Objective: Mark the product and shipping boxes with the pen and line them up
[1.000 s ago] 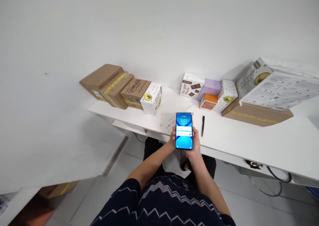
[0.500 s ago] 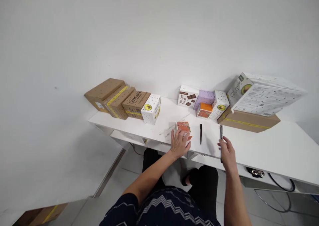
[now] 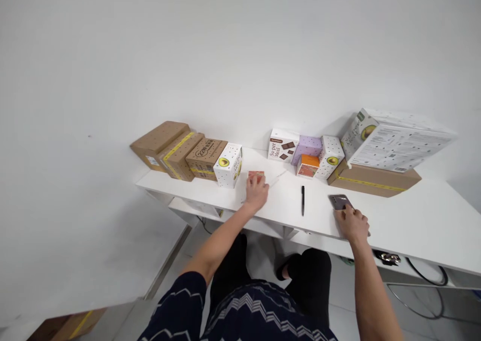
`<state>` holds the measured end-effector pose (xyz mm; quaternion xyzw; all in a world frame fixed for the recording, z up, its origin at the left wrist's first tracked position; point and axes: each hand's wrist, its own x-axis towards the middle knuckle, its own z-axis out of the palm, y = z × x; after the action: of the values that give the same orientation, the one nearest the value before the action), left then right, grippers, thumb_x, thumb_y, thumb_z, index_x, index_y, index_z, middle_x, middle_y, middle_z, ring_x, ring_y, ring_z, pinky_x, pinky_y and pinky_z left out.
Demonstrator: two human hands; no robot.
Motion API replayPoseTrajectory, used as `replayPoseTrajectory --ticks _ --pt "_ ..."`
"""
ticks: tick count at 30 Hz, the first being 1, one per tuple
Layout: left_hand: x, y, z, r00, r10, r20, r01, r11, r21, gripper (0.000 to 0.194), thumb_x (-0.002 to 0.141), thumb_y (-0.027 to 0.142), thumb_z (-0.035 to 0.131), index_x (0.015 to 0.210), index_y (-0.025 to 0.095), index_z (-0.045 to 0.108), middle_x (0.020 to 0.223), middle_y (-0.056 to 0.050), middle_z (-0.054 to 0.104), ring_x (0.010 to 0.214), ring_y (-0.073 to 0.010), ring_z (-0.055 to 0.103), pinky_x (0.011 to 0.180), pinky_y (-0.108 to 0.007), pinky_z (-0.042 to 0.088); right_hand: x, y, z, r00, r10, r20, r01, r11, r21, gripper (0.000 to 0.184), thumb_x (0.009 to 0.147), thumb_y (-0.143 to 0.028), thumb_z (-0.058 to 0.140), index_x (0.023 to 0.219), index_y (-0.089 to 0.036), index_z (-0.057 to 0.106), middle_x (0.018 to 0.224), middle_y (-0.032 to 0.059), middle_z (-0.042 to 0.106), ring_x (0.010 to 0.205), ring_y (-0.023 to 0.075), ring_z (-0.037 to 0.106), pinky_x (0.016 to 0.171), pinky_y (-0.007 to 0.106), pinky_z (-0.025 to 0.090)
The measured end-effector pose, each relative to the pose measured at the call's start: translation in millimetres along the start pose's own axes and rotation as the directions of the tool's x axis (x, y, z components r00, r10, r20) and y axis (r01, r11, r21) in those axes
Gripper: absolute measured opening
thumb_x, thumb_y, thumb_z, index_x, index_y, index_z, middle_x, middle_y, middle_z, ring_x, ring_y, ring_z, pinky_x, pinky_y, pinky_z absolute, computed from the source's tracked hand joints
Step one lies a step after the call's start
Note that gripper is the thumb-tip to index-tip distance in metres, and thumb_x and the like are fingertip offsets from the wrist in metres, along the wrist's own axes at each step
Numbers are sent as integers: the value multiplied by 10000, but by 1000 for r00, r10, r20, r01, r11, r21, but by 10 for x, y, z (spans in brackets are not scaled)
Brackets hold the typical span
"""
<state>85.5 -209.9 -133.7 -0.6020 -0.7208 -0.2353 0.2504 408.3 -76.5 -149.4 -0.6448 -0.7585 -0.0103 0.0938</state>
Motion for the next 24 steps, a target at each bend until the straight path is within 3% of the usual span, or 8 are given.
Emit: replayPoseTrajectory --ticks 4,7,10,14,19,24 --pt "85 -537 29 1000 0 -21 -1 999 -42 226 820 119 453 774 159 672 1140 -167 604 1068 -338 527 890 -603 431 164 -32 -14 999 48 5 -48 999 23 486 855 -433 461 1258 -179 556 1248 202 515 1153 352 437 899 503 359" --pt "127 -599 60 999 -12 -44 8 995 -95 243 833 137 430 794 176 667 1176 -166 577 1131 -359 491 927 -639 395 196 -209 -9 997 0 -84 12 990 138 462 860 -430 451 1203 -155 592 1283 190 499 1175 331 414 934 472 345" --pt "191 -349 110 1000 -7 -25 5 997 -78 219 834 150 453 882 174 665 1200 -156 550 1198 -378 419 955 -653 362 132 -475 69 987 -82 -141 129 921 366 463 891 -416 364 1102 -103 631 1089 177 598 980 247 531 895 371 384" --pt "441 149 252 998 58 25 -55 993 -107 259 822 236 548 1062 191 634 1199 -133 545 1155 -334 443 928 -524 439 -1 -731 217 989 -92 -120 144 804 577 478 901 -445 305 901 -120 655 805 111 630 724 190 550 757 302 415" --pt "1108 590 544 975 139 176 -105 976 -191 560 801 323 597 1325 175 468 1305 -130 504 1175 -305 443 998 -452 376 -36 -741 290 986 -56 -158 149 725 672 412 888 -459 357 791 -162 626 683 60 612 621 160 521 672 269 400" --pt "1658 814 831 920 191 342 -123 970 -211 766 781 375 611 1434 114 306 1458 -155 347 1299 -319 333 1080 -454 261 -2 -710 318 980 -54 -191 175 691 702 356 869 -434 409 696 -184 594 603 31 572 563 145 497 610 256 379"
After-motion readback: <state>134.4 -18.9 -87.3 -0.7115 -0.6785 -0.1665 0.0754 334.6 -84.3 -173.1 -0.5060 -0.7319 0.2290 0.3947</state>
